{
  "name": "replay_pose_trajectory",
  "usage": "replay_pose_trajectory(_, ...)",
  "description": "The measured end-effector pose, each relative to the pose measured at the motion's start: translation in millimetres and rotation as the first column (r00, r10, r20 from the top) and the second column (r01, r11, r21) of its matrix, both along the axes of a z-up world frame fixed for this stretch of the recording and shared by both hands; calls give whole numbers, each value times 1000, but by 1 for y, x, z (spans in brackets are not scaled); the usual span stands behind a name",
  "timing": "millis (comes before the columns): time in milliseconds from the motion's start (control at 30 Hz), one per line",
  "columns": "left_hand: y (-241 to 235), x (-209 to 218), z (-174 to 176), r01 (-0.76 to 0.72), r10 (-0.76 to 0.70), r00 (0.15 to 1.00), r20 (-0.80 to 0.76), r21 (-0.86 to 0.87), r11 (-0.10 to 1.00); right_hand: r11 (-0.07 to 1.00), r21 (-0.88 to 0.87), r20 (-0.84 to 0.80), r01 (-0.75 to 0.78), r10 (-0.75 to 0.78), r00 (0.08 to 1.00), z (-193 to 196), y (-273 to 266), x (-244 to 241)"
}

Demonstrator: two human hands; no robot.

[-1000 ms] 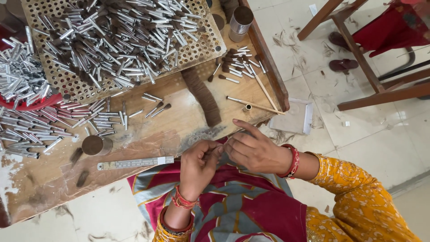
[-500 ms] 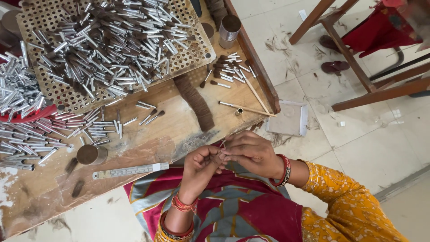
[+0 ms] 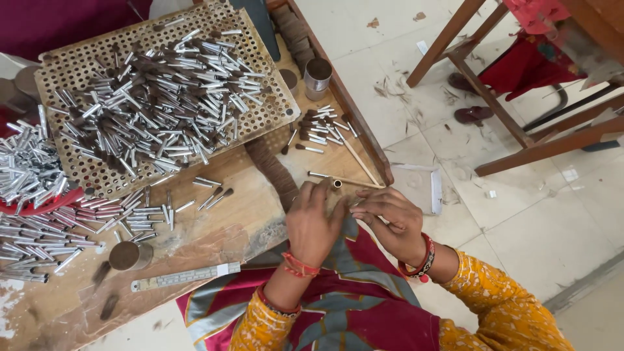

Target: The person sits at a workbench covered with metal brush handles and brush heads, picks up components, and presses brush heads into metal ferrule handles by hand to assemble makeup brushes, placing finished brushes aside and repeating the cycle.

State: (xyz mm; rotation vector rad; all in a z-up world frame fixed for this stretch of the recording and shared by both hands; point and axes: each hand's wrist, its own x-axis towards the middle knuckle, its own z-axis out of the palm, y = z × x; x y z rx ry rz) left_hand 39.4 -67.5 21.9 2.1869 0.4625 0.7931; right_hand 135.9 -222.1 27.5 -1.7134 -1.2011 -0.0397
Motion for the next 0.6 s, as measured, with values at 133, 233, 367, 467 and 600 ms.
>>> replay_pose_trajectory(133,-3,17,-30,-20,24,999,-38,112,994,999,11,6,32,-32,999,-2,0,2)
replay_pose_trajectory(233,-4,7,-22,-15,9,999,45,136,991,999,13,-15,50,-50,999,-5,0,3)
replay_pose_trajectory(367,-5,-29,-2,24,-21,999,38,-82,996,998,-19,-72,61,-62,995,-8,4,-1)
replay_pose_trajectory(467,-2,-57,2,12,-9,998,56,-55,998,994,-97,-451,-41,-7,893,-20,9,-10)
replay_pose_trajectory(600,-4,-85,-11,-58,61,995,78,-39,998,984,-44,-476,-174,133,869,-26,18,-28)
